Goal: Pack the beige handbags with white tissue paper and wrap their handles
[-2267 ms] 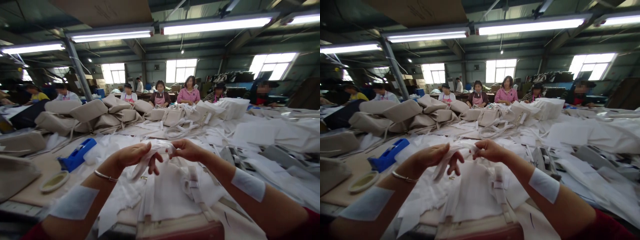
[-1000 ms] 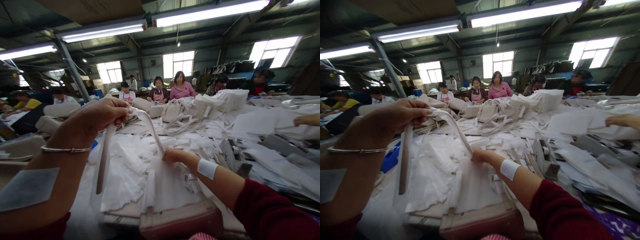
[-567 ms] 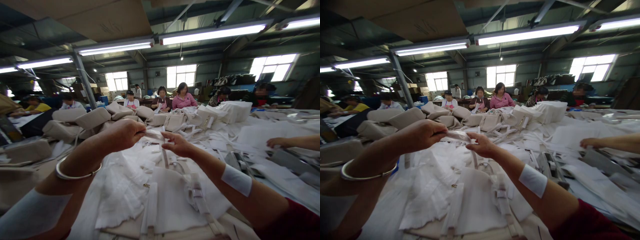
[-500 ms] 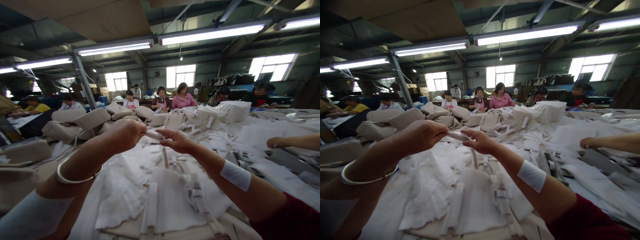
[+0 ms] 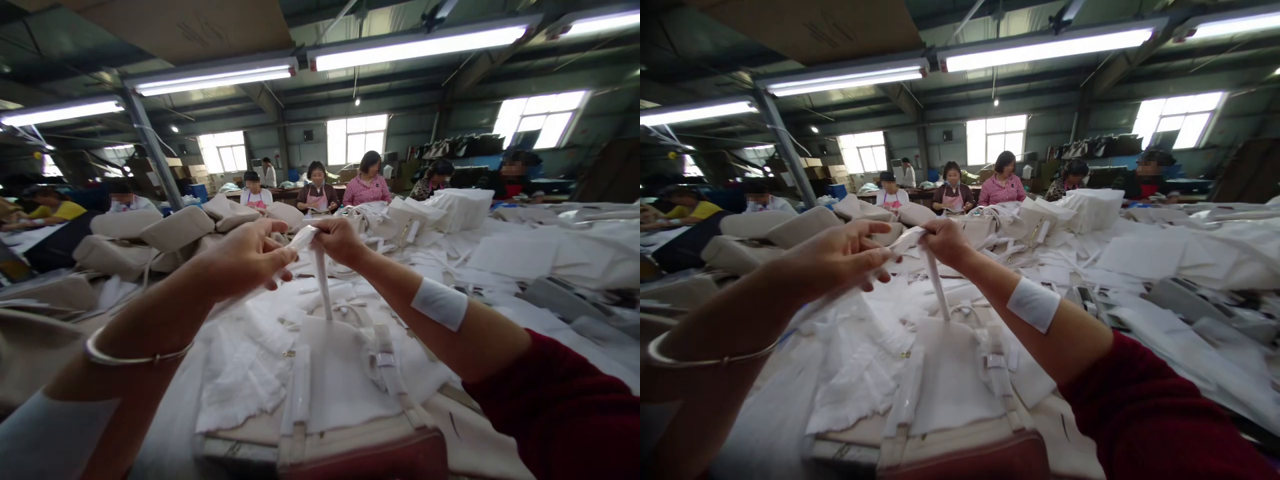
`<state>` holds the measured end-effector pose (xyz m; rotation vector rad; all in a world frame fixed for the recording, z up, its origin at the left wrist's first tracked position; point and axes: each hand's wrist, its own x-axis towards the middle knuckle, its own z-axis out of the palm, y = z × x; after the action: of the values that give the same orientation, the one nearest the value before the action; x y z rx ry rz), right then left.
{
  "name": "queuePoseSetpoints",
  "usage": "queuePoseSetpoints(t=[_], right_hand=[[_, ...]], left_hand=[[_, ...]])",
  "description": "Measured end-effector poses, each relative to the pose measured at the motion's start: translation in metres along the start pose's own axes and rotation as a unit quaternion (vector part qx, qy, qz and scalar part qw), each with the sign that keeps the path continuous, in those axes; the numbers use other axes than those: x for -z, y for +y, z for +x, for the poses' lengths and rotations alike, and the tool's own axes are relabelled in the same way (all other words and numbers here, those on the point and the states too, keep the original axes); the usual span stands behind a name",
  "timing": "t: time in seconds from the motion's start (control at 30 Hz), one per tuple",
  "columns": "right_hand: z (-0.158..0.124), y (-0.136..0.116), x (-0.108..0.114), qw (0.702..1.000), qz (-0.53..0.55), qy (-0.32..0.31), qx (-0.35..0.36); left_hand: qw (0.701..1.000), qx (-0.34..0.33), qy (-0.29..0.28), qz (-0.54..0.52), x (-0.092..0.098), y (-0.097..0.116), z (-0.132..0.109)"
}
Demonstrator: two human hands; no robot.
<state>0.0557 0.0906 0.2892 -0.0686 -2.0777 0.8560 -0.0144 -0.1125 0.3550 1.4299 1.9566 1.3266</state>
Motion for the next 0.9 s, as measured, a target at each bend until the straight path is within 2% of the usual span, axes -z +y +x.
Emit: queuePoseSetpoints(t=[0.07,0.13,0.2,0.27,0.4,0.5,0.63,0.73,0.83,0.9], right_hand=[[-0.006,0.008,-0.003,0.998,0.059,0.021,-0.028],[-0.012,0.014,-0.006,0.991,0.102,0.050,-0.064],[-0.016,0.019,-0.008,0.985,0.124,0.075,-0.093],[-0.018,0.023,-0.008,0.982,0.125,0.089,-0.113],[-0.023,0.035,-0.004,0.985,0.075,0.110,-0.114],[-0.028,0.048,0.001,0.984,0.040,0.113,-0.132],[-0.035,0.065,0.009,0.981,0.003,0.113,-0.161],[-0.045,0.066,0.014,0.980,-0.020,0.100,-0.169],[-0.067,0.047,0.010,0.978,-0.043,0.102,-0.175],[-0.090,0.026,0.001,0.979,0.032,0.040,-0.195]], left_hand=[[0.976,0.099,-0.118,-0.154,-0.004,-0.021,0.003],[0.927,0.165,-0.190,-0.280,-0.015,-0.044,0.004],[0.885,0.186,-0.232,-0.358,-0.031,-0.065,0.002],[0.872,0.157,-0.236,-0.399,-0.049,-0.079,-0.003],[0.886,0.084,-0.204,-0.408,-0.069,-0.084,-0.013],[0.905,0.100,-0.183,-0.370,-0.074,-0.083,-0.013],[0.951,0.098,-0.123,-0.266,-0.081,-0.089,-0.007],[0.982,0.062,-0.037,-0.175,-0.081,-0.091,-0.001],[0.993,0.013,0.083,-0.081,-0.072,-0.087,0.013],[0.987,-0.021,0.156,-0.030,-0.065,-0.083,0.025]])
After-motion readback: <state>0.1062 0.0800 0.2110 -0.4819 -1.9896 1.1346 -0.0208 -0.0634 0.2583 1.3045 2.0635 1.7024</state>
